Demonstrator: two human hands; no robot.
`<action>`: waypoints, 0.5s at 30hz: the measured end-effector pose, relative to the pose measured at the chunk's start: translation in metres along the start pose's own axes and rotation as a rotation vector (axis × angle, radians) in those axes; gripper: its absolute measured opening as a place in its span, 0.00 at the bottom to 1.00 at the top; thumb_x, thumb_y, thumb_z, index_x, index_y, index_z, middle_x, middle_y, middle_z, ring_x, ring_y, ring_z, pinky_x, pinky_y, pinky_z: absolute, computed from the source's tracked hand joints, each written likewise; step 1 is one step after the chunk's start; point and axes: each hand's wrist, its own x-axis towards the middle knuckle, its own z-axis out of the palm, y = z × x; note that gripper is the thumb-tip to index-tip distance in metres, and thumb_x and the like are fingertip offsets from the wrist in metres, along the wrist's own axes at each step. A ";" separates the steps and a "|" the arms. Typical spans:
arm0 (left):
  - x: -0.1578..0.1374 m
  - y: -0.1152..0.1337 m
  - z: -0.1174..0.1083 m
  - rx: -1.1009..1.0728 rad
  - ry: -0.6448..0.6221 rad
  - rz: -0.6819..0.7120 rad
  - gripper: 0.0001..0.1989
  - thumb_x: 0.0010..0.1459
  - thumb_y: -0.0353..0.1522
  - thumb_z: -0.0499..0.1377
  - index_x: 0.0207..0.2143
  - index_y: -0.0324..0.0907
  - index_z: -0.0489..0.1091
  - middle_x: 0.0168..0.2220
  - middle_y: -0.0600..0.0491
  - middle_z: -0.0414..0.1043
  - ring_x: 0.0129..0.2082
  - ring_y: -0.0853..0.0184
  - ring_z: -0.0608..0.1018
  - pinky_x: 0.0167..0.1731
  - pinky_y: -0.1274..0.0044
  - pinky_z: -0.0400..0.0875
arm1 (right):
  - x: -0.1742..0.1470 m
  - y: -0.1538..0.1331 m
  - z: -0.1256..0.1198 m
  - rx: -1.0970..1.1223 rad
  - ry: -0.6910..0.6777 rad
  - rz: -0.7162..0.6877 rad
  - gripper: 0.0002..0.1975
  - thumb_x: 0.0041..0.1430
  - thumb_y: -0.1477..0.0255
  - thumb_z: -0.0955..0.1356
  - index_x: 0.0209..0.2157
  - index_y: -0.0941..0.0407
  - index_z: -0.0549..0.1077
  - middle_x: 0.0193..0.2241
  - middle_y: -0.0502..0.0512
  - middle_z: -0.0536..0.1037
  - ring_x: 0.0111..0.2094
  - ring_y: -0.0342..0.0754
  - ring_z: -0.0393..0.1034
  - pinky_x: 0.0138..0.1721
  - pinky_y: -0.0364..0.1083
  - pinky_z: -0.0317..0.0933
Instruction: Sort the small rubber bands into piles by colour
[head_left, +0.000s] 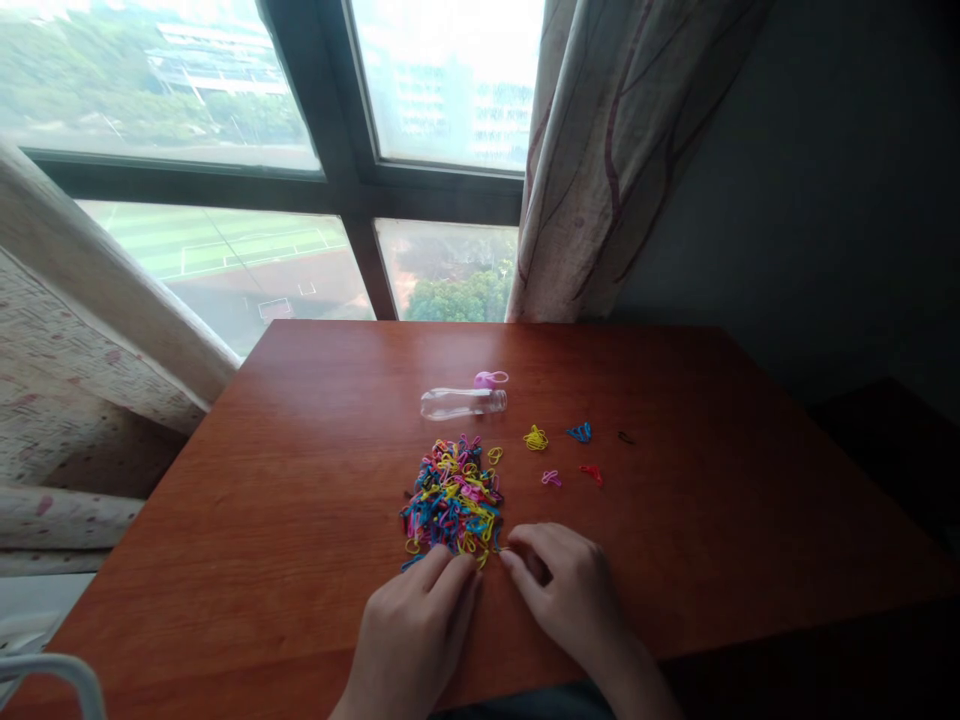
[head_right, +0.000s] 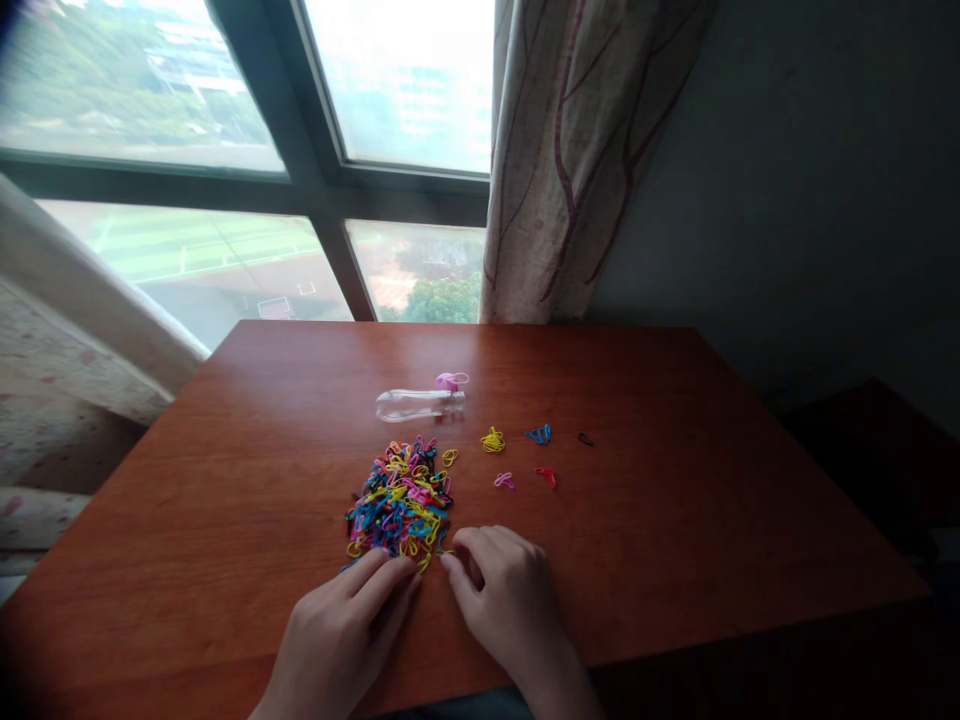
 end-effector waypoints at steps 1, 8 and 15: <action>0.000 0.000 0.000 0.000 0.000 -0.002 0.11 0.67 0.33 0.50 0.36 0.46 0.71 0.29 0.56 0.73 0.24 0.68 0.76 0.24 0.78 0.64 | 0.000 -0.003 0.001 0.006 -0.012 -0.002 0.02 0.61 0.71 0.69 0.36 0.52 0.74 0.24 0.48 0.75 0.27 0.46 0.68 0.32 0.43 0.56; 0.001 0.000 -0.001 0.004 -0.002 -0.007 0.11 0.68 0.33 0.49 0.38 0.46 0.72 0.29 0.55 0.74 0.25 0.68 0.77 0.25 0.77 0.66 | 0.001 -0.008 0.007 0.009 -0.033 -0.015 0.03 0.61 0.72 0.68 0.35 0.52 0.75 0.27 0.49 0.77 0.29 0.46 0.69 0.33 0.43 0.54; 0.000 -0.001 0.002 0.002 0.010 0.018 0.12 0.68 0.33 0.48 0.40 0.46 0.71 0.30 0.55 0.75 0.25 0.68 0.77 0.25 0.78 0.66 | 0.002 -0.007 0.007 -0.002 -0.002 -0.039 0.08 0.64 0.74 0.63 0.34 0.53 0.74 0.28 0.51 0.78 0.30 0.47 0.71 0.34 0.43 0.56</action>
